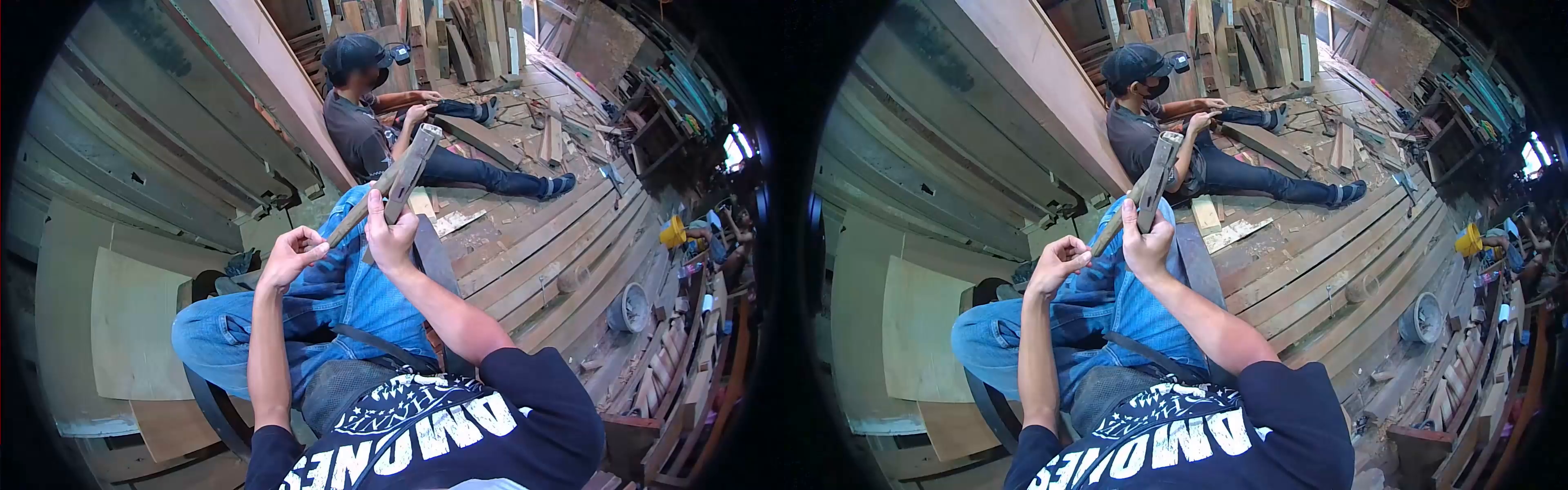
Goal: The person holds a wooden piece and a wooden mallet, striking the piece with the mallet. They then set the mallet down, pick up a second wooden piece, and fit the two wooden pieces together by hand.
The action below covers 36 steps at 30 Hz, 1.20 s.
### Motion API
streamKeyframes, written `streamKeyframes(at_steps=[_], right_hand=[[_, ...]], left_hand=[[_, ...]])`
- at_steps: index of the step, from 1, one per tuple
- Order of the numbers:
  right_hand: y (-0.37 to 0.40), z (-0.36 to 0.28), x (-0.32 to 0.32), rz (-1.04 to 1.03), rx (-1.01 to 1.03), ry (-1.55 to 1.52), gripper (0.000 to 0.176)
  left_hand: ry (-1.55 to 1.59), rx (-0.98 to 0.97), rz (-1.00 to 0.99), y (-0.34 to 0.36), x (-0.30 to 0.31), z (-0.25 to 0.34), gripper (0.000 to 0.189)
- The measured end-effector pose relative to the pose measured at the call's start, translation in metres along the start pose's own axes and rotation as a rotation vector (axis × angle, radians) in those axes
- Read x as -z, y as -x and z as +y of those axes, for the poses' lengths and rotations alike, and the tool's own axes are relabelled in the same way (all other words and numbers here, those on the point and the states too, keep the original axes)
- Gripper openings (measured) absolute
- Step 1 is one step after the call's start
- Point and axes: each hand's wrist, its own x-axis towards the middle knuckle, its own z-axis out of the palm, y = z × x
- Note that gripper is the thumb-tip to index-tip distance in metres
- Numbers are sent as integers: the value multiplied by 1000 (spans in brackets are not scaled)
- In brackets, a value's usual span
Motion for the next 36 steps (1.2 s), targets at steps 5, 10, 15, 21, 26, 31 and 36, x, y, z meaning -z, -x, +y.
streamKeyframes(at_steps=[5,10,15,21,26,31,36], right_hand=[[-1,0,-1,14,25,-23,21],[1,-3,-1,6,28,-19,21],[1,0,0,0,14,5,21],[1,1,-1,7,21,-3,21],[1,2,0,3,21,4,20],[2,0,0,8,16,20,20],[2,3,-1,7,5,20,22]], left_hand=[[-4,-3,-16,1,-2,3,21],[-6,-13,-30,2,-2,4,20],[-4,-15,-51,2,-3,5,18],[5,2,-49,2,-3,3,19],[4,2,-52,1,-2,1,19],[2,10,-54,1,-2,1,19],[-23,14,-51,2,-2,2,20]])
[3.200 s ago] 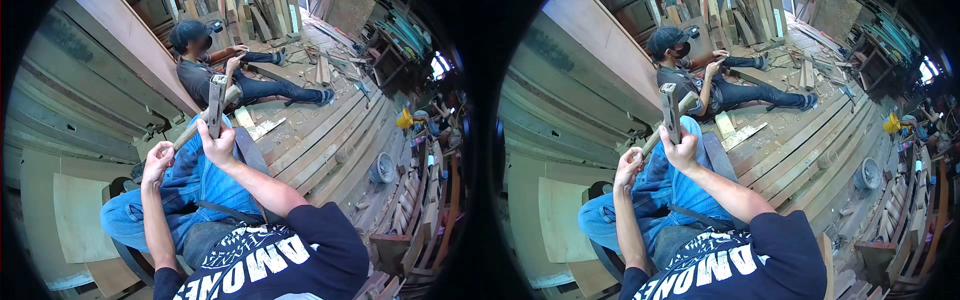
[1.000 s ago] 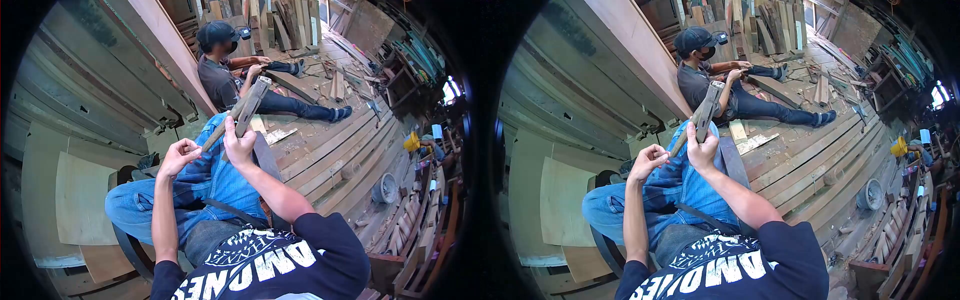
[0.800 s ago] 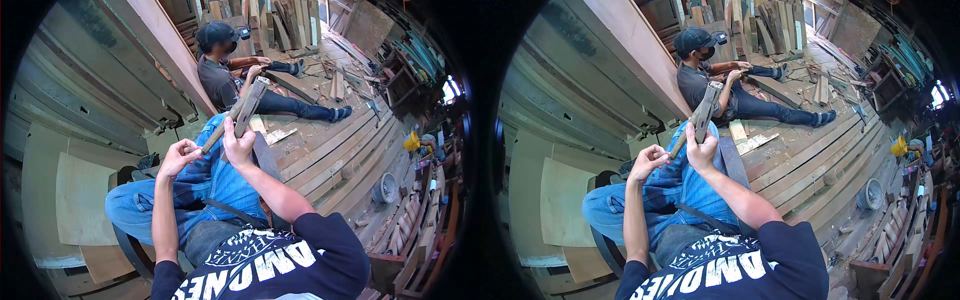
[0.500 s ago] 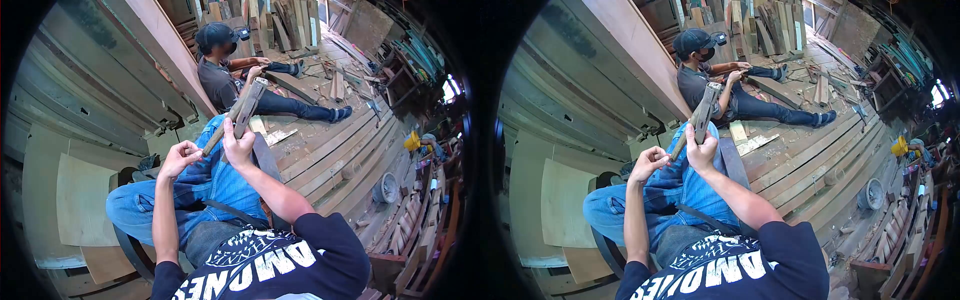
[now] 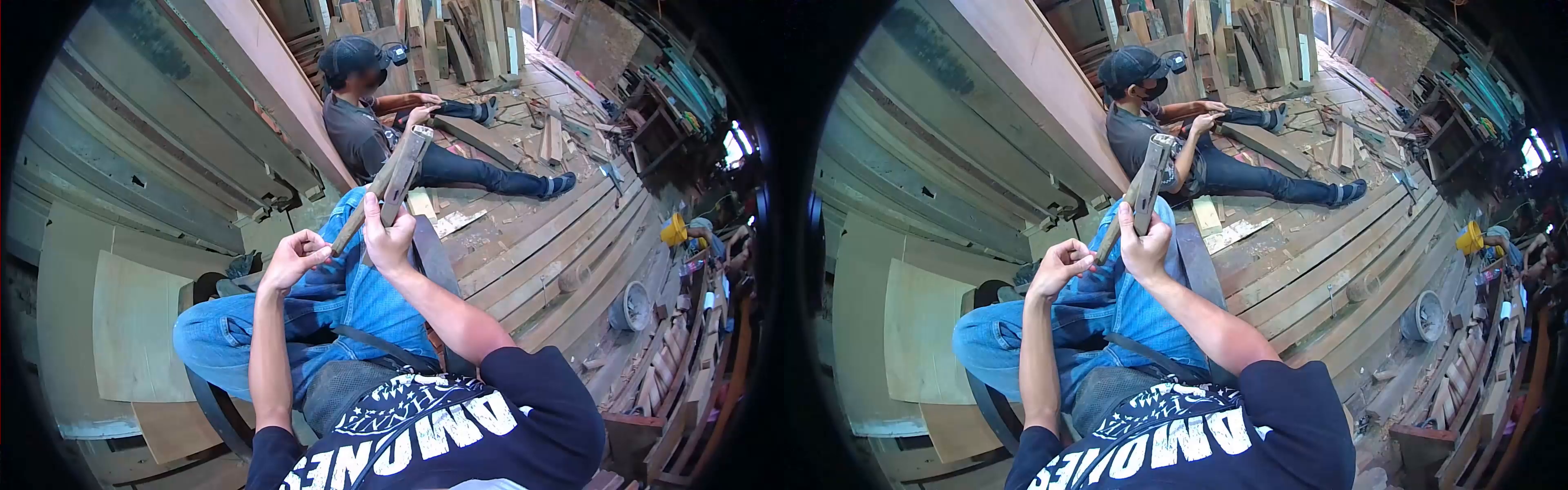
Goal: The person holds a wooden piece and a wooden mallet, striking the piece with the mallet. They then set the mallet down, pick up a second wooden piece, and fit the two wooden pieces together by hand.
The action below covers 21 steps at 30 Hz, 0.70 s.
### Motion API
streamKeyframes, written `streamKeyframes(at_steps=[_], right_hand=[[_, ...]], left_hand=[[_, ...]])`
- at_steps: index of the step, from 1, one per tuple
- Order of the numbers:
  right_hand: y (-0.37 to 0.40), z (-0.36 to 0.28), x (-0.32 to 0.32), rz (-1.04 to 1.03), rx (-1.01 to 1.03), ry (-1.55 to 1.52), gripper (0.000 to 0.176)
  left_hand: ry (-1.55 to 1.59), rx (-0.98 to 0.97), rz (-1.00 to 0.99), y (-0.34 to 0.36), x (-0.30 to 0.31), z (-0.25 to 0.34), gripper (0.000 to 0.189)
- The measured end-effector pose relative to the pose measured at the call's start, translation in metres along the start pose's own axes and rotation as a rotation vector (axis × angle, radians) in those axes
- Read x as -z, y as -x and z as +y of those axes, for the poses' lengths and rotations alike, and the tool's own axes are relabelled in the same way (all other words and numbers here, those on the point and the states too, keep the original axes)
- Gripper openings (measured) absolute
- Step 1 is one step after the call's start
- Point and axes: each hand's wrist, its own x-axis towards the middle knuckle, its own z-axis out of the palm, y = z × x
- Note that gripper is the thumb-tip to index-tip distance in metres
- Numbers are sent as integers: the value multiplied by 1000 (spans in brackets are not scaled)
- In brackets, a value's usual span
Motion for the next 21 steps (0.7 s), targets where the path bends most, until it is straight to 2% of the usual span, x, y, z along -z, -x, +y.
streamKeyframes(at_steps=[21], right_hand=[[-1,-1,1,-4,-5,6,20]], left_hand=[[15,-1,3,0,-1,0,21]])
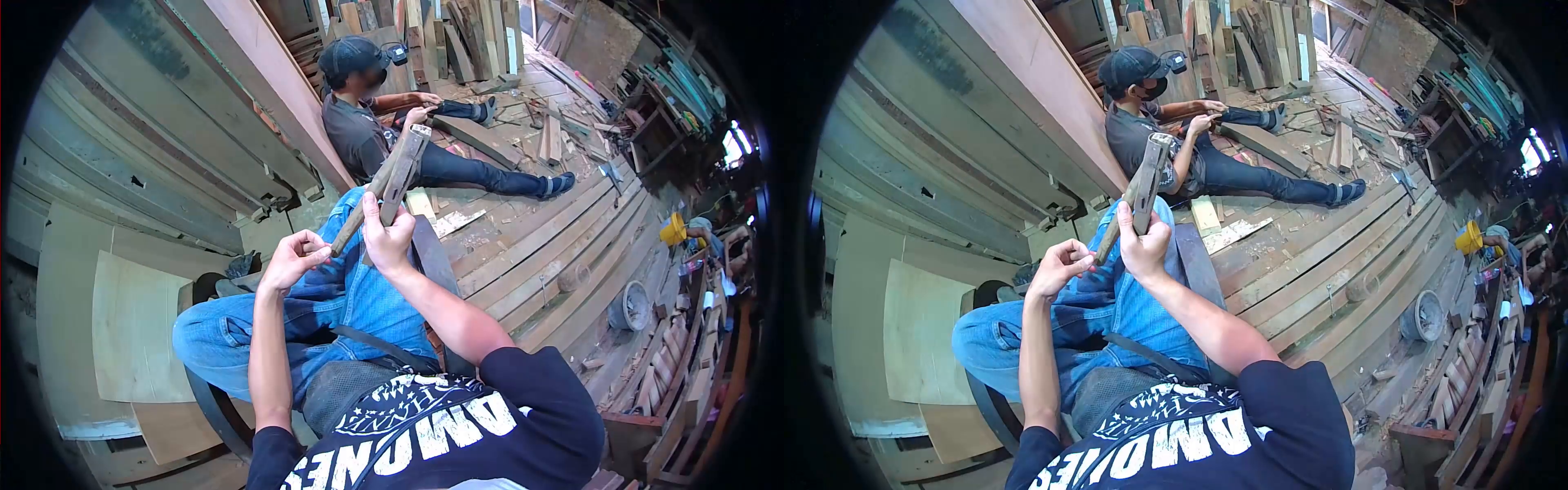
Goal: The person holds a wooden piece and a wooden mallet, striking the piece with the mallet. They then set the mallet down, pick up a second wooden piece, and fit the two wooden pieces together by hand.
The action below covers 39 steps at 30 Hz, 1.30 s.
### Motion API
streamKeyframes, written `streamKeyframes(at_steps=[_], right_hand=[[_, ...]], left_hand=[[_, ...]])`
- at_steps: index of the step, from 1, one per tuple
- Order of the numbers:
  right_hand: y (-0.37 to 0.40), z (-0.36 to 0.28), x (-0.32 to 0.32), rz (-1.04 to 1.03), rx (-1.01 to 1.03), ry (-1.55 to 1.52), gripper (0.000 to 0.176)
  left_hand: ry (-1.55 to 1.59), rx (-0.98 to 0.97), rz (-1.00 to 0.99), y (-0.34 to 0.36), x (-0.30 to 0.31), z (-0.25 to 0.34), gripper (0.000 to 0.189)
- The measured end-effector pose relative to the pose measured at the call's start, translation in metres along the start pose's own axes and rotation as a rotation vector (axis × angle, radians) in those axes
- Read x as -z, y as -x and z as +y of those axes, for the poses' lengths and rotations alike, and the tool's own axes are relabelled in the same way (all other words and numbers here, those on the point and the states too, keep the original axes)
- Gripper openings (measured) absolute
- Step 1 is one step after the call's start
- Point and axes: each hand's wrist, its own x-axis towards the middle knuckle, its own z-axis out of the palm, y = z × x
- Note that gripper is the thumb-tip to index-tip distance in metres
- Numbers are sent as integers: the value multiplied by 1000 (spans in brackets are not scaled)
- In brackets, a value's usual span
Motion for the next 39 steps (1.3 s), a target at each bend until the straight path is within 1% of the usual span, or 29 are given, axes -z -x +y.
streamKeyframes(at_steps=[20,22,26,28,39], right_hand=[[-1,-6,0,0,-1,-5,19],[0,-10,1,16,-55,-19,29],[-1,-10,-1,23,-22,7,29],[-2,-5,-1,19,19,26,24],[-1,-5,-1,20,4,10,26]], left_hand=[[10,7,-7,0,0,0,19],[4,6,-10,-1,0,-1,19],[-28,9,-16,-1,0,-1,18],[-26,6,-16,-2,1,-2,17],[-19,2,-8,0,0,0,17]])
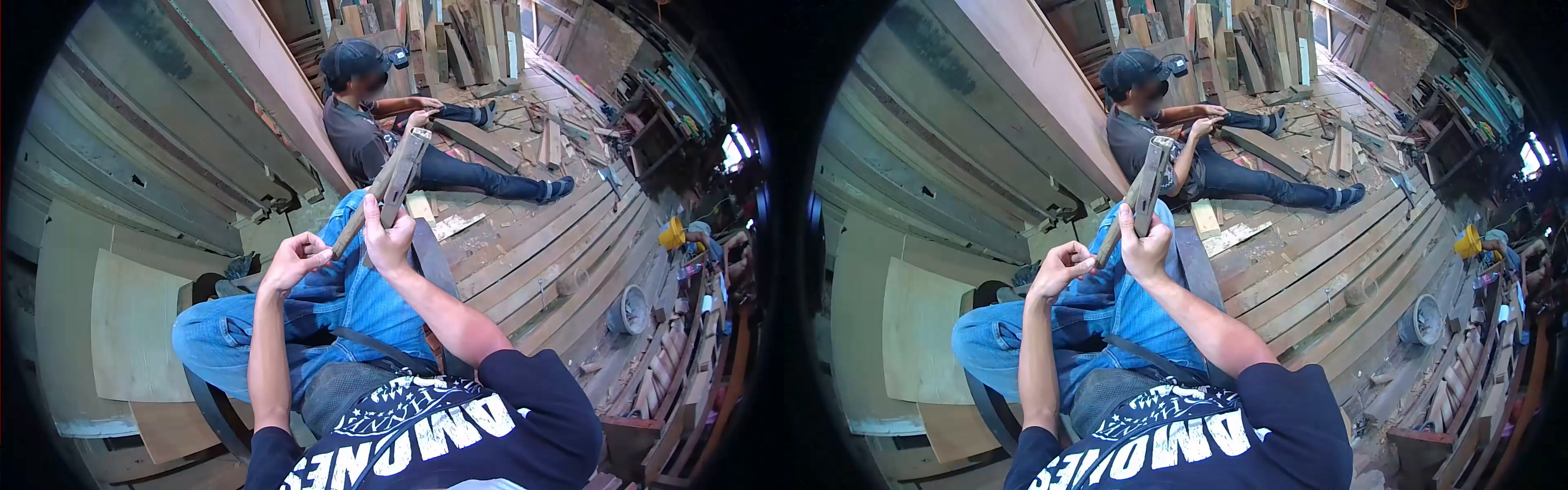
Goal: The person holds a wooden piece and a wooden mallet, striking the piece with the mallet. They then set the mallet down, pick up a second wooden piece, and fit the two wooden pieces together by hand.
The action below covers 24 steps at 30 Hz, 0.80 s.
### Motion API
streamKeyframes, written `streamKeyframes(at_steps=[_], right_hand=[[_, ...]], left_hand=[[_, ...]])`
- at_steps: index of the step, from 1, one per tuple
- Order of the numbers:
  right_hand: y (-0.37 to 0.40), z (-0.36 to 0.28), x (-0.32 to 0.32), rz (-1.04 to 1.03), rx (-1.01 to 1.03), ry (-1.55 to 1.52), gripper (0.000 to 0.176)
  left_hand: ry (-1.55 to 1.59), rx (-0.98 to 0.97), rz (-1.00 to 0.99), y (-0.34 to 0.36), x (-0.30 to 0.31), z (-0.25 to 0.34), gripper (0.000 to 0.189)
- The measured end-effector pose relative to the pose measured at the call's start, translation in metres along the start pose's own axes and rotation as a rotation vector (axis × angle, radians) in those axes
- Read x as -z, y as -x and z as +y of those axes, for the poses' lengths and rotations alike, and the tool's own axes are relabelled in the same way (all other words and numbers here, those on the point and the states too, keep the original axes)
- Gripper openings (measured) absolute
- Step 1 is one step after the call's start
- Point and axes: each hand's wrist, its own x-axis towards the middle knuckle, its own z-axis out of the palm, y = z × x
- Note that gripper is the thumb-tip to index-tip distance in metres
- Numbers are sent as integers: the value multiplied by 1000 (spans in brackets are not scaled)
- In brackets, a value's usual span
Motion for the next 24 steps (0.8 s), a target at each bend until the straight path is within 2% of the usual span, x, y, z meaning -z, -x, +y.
streamKeyframes(at_steps=[5,7,24], right_hand=[[-1,-1,2,4,27,9,26],[-1,-1,5,-1,-87,-3,33],[-1,-4,1,21,-40,-13,33]], left_hand=[[-1,2,5,0,1,0,18],[12,1,1,1,0,2,18],[28,-2,-4,2,-1,2,19]])
